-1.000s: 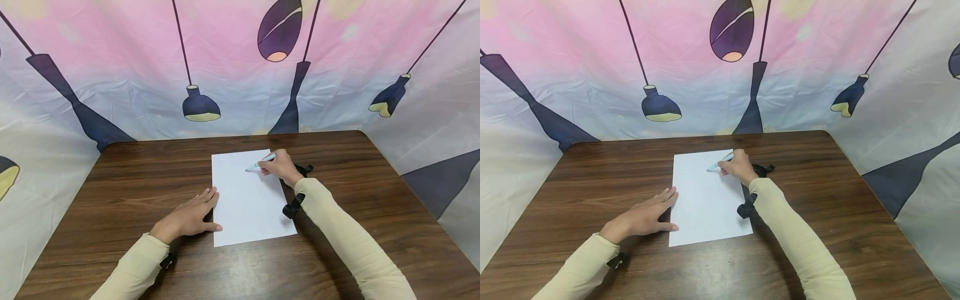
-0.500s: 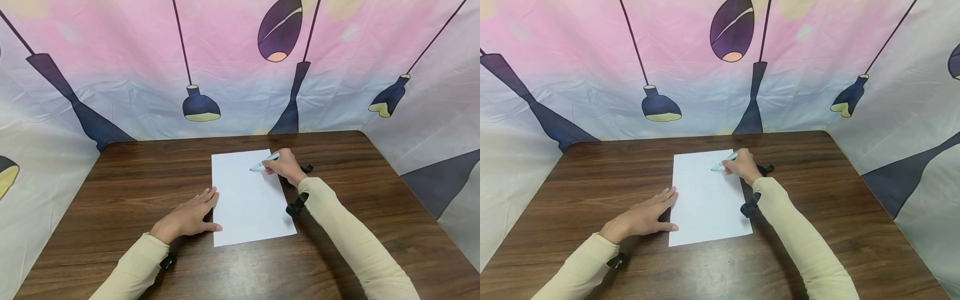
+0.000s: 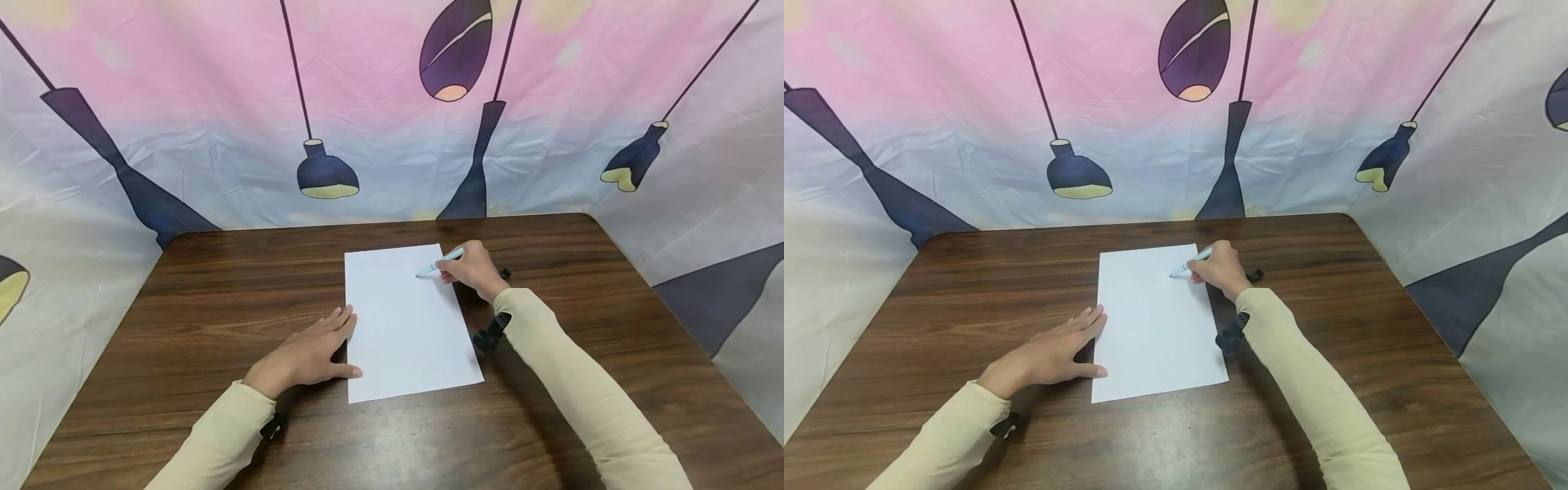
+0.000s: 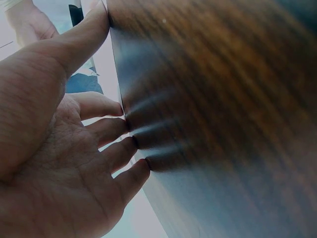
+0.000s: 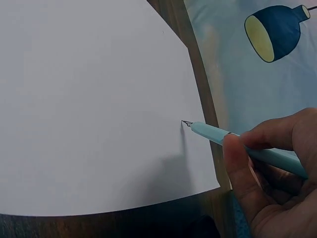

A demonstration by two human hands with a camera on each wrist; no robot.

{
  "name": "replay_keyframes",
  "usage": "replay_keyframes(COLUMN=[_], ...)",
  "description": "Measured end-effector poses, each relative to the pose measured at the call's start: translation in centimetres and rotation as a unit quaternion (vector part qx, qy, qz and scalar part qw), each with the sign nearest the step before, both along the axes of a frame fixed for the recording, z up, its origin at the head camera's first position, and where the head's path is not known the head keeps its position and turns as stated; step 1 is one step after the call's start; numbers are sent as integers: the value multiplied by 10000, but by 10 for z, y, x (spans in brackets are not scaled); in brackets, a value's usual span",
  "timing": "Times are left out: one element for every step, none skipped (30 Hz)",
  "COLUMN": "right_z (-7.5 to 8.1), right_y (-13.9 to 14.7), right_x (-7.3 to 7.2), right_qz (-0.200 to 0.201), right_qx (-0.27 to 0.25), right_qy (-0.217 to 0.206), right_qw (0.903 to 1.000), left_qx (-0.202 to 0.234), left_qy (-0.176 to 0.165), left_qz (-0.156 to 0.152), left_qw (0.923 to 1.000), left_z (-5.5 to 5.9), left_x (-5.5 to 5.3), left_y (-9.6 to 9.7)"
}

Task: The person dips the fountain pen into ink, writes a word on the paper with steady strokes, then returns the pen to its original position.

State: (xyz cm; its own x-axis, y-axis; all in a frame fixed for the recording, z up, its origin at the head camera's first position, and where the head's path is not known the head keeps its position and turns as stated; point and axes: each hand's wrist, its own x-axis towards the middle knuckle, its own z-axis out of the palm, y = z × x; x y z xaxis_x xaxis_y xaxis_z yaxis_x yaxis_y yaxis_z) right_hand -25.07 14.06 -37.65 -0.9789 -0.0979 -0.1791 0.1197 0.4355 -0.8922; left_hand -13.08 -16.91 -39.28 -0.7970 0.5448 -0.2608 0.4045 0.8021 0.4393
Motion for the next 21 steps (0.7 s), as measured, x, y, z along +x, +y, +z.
replay_keyframes(right_z=[0,1,1,1,2,2,2,3,3,3,3,2,2,2,2,2,3,3,4,4,4], right_y=[1,2,2,3,4,5,6,6,7,8,9,9,10,11,12,13,13,14,15,16,17], right_x=[0,0,0,-1,-1,0,0,0,0,0,0,-1,-1,-1,-1,-1,-1,-1,0,0,0], right_qz=[-14,-32,-46,-58,-62,-73,-77,-76,-79,-81,-84,-93,-99,-113,-126,-143,-163,-179,-195,-207,-216], right_qx=[23,43,64,98,134,159,179,205,232,246,263,283,308,322,315,294,291,289,295,295,305], right_qy=[-2,-3,-11,-20,-27,-31,-31,-20,-13,-1,13,32,42,53,48,40,40,35,21,13,-3], right_qw=[10000,10000,10000,9999,9999,9998,9998,9998,9997,9997,9996,9996,9995,9994,9994,9995,9994,9994,9994,9994,9993], left_qx=[-4,-7,-10,-20,-24,-33,-39,-46,-53,-58,-60,-59,-56,-54,-53,-50,-47,-43,-43,-43,-43], left_qy=[1,1,4,7,6,6,3,2,2,2,0,-1,-5,-5,-8,-10,-15,-15,-16,-15,-15], left_qz=[-1,-2,-5,-6,-7,-4,2,5,6,11,14,19,24,27,30,34,38,39,38,40,39], left_qw=[10000,10000,10000,10000,10000,10000,10000,10000,10000,10000,10000,10000,10000,10000,10000,10000,10000,10000,10000,10000,10000], left_z=[0,0,0,0,0,1,1,1,1,1,1,0,0,0,0,0,0,0,0,0,0], left_x=[0,0,0,0,0,0,0,0,0,0,0,0,0,0,0,0,0,0,0,0,0], left_y=[0,0,0,0,0,1,1,1,1,1,1,1,1,1,1,1,1,1,1,1,1])
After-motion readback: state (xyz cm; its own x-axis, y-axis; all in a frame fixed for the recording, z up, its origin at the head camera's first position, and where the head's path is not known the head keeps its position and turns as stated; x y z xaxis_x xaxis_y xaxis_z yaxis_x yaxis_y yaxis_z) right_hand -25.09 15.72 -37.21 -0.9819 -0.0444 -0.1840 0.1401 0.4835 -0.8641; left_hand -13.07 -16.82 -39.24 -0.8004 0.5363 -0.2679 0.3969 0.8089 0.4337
